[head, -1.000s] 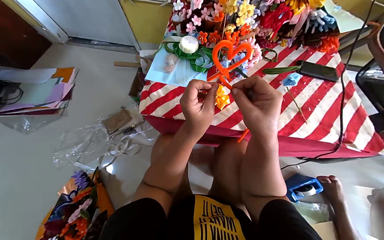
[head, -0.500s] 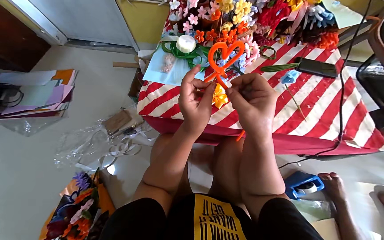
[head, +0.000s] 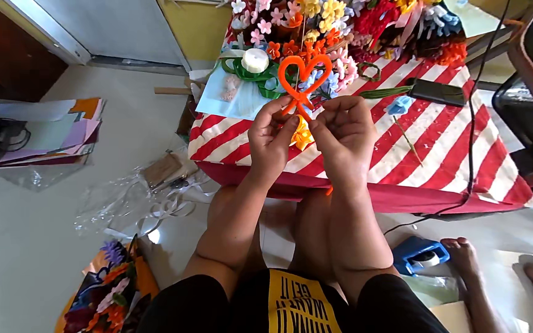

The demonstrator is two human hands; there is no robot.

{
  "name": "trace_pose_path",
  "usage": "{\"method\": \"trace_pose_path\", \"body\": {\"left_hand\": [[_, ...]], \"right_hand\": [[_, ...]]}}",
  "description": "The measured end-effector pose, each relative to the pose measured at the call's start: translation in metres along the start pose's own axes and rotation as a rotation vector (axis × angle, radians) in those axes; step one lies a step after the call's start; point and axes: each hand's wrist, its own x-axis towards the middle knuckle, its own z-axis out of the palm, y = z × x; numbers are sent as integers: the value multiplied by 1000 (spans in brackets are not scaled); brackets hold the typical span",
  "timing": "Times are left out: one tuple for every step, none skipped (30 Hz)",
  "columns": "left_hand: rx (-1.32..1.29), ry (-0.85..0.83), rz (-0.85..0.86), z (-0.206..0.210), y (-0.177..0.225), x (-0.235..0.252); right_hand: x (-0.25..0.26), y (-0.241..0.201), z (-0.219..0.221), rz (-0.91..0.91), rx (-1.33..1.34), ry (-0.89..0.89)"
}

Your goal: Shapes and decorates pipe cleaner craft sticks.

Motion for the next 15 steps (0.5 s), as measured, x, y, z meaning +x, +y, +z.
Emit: {"method": "trace_pose_path", "body": {"left_hand": [[-7,-5,-2,0,0,0],[-5,-13,-8,0,1,0],[3,-29,-17,-1,2,-1],[4,-41,-29,-2,4,-1],[-5,-49,-46,-2,4,-1],[-22,-49,-67,-2,5,-1],[-43,-47,-88,-2,6,-1],[-63,-47,-106,-2,6,-1],[-82,-45,-124,-2,6,0],[-103,-40,-142,-2,6,0],[-123,-33,-162,-1,5,1],[-131,-28,-183,-1,6,1],[-127,-33,-198,-1,7,1],[-114,-47,-209,-2,8,1],[-103,-61,-215,-3,9,1]], "right_hand": [[0,0,0,1,-2,2],[0,0,1,2,0,4],[0,0,2,3,4,7],[0,1,2,2,7,10],[0,1,2,1,7,12],[0,1,2,0,6,12],[1,1,2,0,5,13],[1,1,2,0,5,15],[0,2,1,-2,7,17],[1,2,1,-6,12,18],[1,3,1,-15,19,19],[2,5,1,-27,26,19],[2,6,1,-34,28,17],[3,6,0,-34,25,12],[3,6,0,-32,12,4]]}}
